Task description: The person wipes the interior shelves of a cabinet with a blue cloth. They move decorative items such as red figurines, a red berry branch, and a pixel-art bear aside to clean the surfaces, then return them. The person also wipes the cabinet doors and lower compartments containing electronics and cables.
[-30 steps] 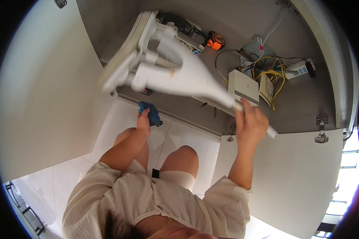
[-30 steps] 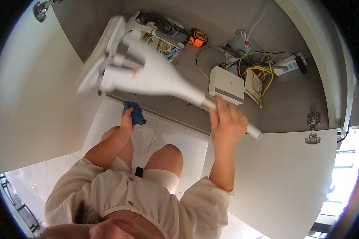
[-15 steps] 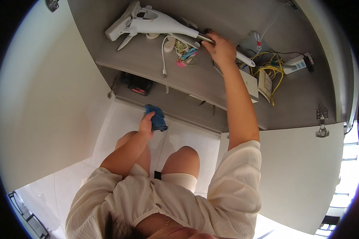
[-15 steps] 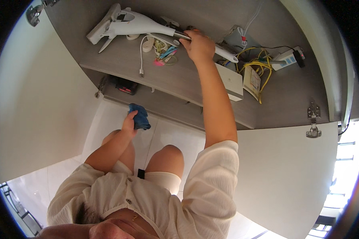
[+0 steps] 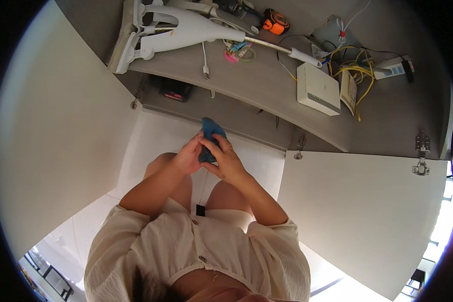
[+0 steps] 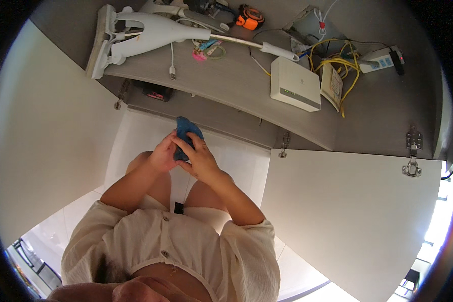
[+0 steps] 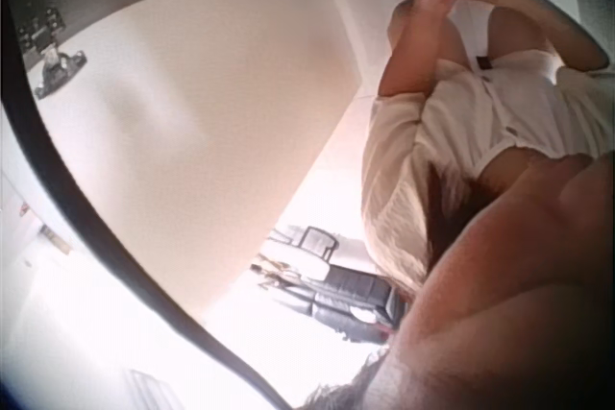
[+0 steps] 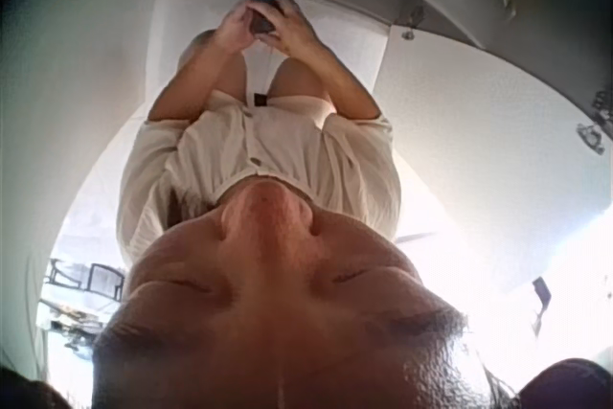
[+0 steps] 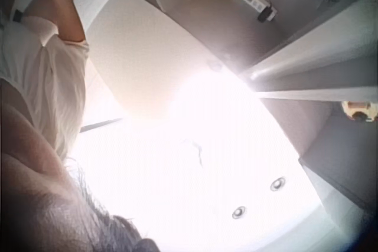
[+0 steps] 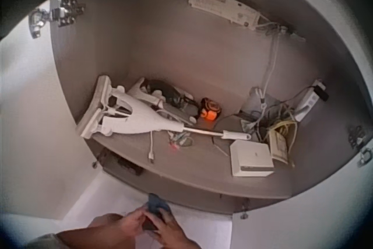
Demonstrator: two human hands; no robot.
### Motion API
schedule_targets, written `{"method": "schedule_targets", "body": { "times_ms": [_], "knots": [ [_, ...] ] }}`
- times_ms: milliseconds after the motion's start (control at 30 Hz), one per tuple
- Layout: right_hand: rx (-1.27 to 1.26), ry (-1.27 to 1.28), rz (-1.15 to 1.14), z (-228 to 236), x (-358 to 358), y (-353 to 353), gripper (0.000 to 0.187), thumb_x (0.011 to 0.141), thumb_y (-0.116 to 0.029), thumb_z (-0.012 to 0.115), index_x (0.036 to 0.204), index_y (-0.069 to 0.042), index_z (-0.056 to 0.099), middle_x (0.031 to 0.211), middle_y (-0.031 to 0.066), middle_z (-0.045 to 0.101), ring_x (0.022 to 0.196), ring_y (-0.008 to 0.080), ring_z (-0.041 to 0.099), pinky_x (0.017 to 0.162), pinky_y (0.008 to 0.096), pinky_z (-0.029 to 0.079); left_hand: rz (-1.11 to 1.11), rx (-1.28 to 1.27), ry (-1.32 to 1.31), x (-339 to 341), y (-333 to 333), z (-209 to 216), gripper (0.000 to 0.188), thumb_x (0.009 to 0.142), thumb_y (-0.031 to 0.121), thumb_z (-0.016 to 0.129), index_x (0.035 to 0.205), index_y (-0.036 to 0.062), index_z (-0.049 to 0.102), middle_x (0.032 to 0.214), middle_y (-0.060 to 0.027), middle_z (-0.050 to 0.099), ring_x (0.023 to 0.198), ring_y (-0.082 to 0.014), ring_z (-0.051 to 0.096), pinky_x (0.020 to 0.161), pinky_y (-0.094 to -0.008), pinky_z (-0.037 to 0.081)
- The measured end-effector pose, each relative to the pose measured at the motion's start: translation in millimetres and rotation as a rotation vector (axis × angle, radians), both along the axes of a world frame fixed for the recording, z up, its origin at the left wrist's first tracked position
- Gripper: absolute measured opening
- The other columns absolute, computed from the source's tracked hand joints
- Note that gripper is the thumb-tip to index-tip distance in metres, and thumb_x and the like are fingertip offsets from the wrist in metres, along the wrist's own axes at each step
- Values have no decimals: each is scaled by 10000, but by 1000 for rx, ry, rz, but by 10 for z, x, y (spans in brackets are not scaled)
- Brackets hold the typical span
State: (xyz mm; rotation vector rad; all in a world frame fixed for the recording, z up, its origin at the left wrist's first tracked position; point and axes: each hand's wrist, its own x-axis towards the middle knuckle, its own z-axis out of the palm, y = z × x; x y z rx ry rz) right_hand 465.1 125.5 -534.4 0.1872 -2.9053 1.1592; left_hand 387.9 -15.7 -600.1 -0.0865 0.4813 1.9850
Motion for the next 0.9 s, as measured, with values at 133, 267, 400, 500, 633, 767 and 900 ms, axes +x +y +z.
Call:
{"method": "schedule_targets", "body": {
  "times_ms": [133, 267, 400, 500, 633, 767, 900],
  "knots": [
    [-519, -60, -293, -313, 79, 274, 633, 766, -42, 687, 1341, -15, 423, 1175, 172, 546, 1077, 259, 562, 900, 348, 466, -165, -266, 194, -49, -95, 334, 398, 955, 378, 512, 1261, 124, 534, 1306, -97, 501, 1199, -267, 486, 1026, -409, 387],
    [-798, -23, -649, -667, 177, 927, 407, 834, -51, 636, 1208, 44, 505, 1007, 80, 588, 867, 119, 548, 757, 254, 474, 324, -862, 1727, -357, -402, 927, 348, 866, 180, 612, 1209, 120, 594, 1276, -133, 510, 1153, -304, 514, 960, -406, 424],
    [-174, 95, -690, -1370, 179, 1430, 396, 841, -65, 627, 1214, 5, 512, 1098, 128, 599, 959, 200, 574, 835, 330, 469, 879, -1230, 2086, -945, -725, 1134, 291, 890, 183, 567, 1155, 81, 630, 1253, -149, 522, 1122, -312, 513, 940, -419, 403],
    [409, 16, -596, -2071, -58, 1554, 446, 827, -107, 629, 1243, -10, 500, 1248, 192, 538, 1138, 313, 524, 970, 421, 407, 889, -1326, 2281, -1278, -693, 1286, 338, 928, 268, 501, 1194, 97, 619, 1276, -139, 514, 1150, -317, 494, 960, -440, 375],
    [528, -371, -457, -2634, -805, 1311, 577, 850, -272, 608, 1356, -63, 426, 1439, 212, 387, 1329, 377, 362, 1095, 464, 284, 838, -1452, 2382, -1536, -489, 1419, 385, 949, 350, 445, 1233, 151, 611, 1312, -96, 507, 1172, -301, 484, 980, -444, 354],
    [388, -341, -10, -2195, -1457, 484, 582, 915, -336, 510, 1437, -132, 350, 1504, 194, 291, 1366, 362, 309, 1126, 445, 251, 1020, -1415, 2499, -1735, -366, 1228, 399, 960, 383, 410, 1230, 183, 626, 1333, -85, 501, 1147, -310, 487, 972, -416, 365],
    [464, -257, 88, -2241, -1491, 596, 594, 934, -370, 473, 1454, -126, 320, 1518, 148, 282, 1375, 351, 291, 1135, 432, 242, 1148, -1302, 2455, -1824, -281, 1091, 499, 995, 421, 272, 1238, 173, 631, 1375, -123, 463, 1098, -335, 515, 958, -426, 371]
  ]
}}
